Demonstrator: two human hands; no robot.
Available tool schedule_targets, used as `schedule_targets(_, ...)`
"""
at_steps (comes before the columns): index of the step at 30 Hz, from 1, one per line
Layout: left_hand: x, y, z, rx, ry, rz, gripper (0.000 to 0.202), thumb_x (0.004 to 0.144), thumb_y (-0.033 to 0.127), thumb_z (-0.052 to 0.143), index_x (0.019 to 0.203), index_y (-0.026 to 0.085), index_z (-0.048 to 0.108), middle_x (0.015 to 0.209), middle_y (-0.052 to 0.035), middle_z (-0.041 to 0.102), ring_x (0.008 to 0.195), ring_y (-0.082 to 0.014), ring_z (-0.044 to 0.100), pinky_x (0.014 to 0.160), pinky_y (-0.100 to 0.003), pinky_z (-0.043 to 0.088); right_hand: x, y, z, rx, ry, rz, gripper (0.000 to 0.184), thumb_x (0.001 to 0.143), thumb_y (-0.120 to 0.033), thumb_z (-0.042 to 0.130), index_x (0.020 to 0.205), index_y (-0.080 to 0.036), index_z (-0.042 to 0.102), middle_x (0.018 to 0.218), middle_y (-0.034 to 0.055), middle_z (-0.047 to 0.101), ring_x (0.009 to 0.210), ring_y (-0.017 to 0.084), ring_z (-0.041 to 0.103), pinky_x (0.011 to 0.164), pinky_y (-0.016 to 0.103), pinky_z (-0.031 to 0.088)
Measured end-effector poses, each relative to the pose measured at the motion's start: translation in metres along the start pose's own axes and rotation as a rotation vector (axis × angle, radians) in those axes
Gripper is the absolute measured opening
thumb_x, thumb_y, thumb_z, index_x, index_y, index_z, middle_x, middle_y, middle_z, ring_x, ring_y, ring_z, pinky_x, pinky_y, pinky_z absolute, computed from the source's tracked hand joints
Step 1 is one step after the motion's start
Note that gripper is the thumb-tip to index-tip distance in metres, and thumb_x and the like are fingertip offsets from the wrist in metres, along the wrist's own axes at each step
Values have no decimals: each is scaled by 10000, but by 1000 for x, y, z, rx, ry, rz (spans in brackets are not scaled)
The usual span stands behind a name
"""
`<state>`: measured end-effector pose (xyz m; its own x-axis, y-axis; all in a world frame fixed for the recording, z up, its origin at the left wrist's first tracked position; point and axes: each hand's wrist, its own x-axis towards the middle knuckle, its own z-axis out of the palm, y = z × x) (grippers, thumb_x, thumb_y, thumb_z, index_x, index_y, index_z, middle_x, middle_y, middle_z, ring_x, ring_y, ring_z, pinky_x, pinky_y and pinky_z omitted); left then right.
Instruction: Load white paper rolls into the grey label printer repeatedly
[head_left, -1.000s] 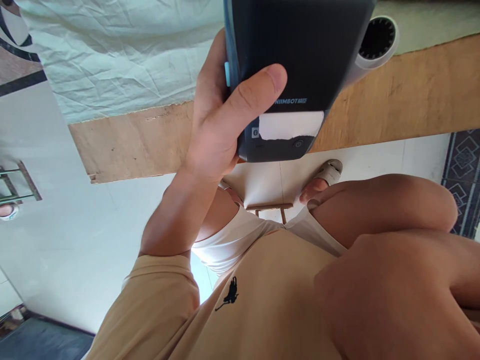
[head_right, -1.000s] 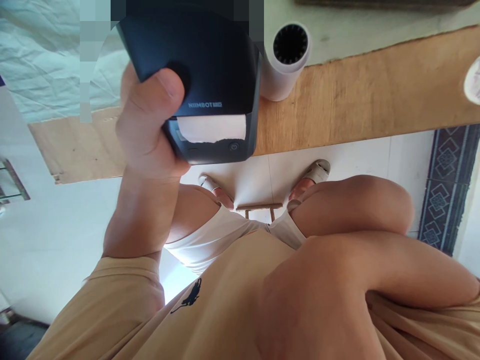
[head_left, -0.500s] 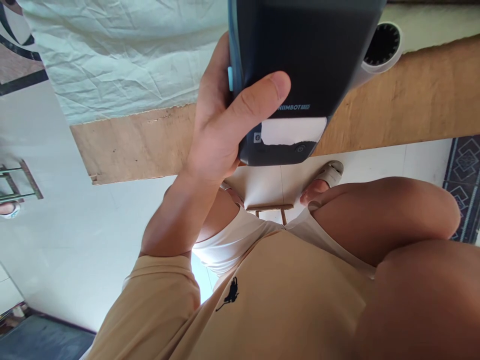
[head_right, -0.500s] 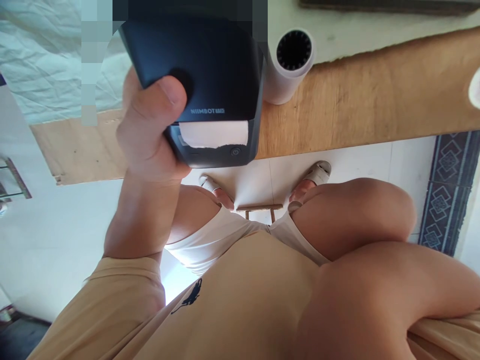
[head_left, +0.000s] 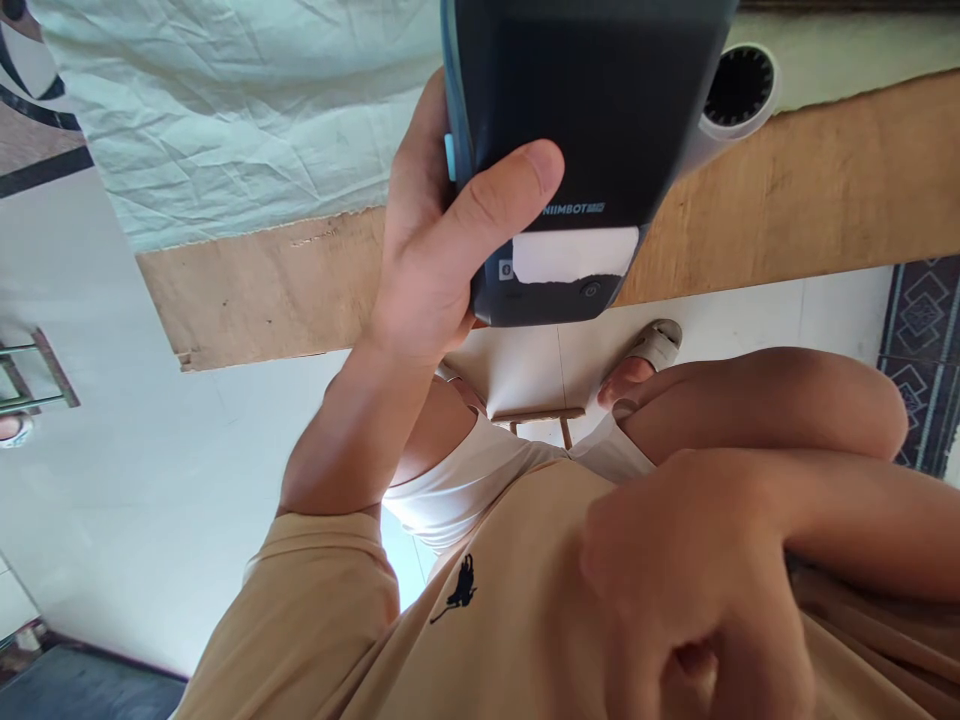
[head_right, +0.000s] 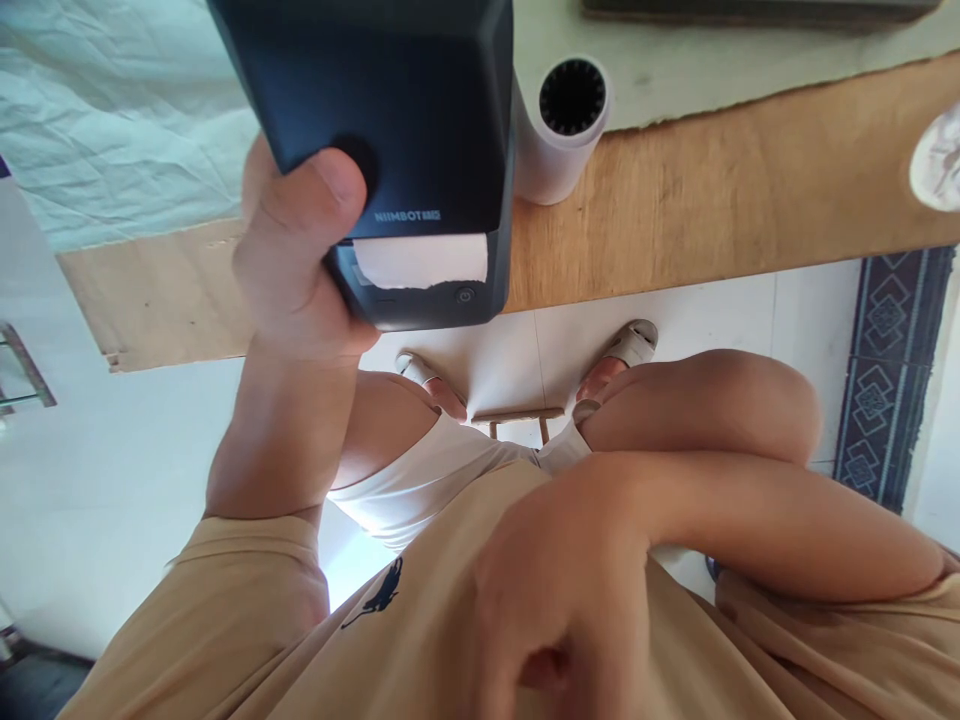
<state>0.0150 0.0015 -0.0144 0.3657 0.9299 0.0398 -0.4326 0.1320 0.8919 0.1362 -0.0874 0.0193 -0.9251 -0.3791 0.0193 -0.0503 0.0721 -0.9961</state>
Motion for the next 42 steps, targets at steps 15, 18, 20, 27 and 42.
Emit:
schedule_targets(15, -1, 9, -3, 19, -10, -78, 131, 738, 190, 532, 862, 191, 491, 799, -18, 500, 712, -81, 498, 611, -205, 423, 36, 68, 30, -272, 317, 882, 488, 787, -458, 326, 1024, -49, 447, 929, 54, 485, 955, 3, 441, 901, 208, 438)
schedule_targets(18, -1, 7, -2, 8, -23, -42, 209, 688, 228, 592, 866, 176, 497, 785, -33, 521, 693, -102, 502, 577, -223, 433, 33, 68, 27, -319, 291, 929, 488, 790, -449, 326, 1039, -45, 440, 941, 60, 483, 967, 7, 439, 907, 209, 437)
schedule_targets(20, 0, 5, -2, -7, -28, -17, 260, 652, 239, 629, 874, 175, 510, 791, -39, 540, 707, -117, 512, 583, -240, 444, 31, 68, 24, -344, 283, 960, 490, 790, -448, 325, 1046, -44, 437, 942, 61, 483, 971, 9, 439, 910, 212, 437)
schedule_targets(27, -2, 2, 6, -14, 35, 18, 147, 727, 211, 543, 866, 184, 504, 720, -17, 527, 651, -107, 520, 519, -223, 411, 33, 74, 27, -362, 230, 1031, 492, 790, -451, 324, 1052, -50, 434, 952, 59, 482, 975, 9, 439, 911, 214, 438)
schedule_targets(42, -2, 4, 8, 24, 25, -8, 114, 777, 221, 462, 884, 184, 476, 816, -33, 596, 1075, -229, 542, 737, -278, 518, 41, 85, 40, -347, 167, 1053, 485, 795, -444, 316, 1060, -54, 433, 977, 62, 478, 1002, 16, 431, 932, 227, 431)
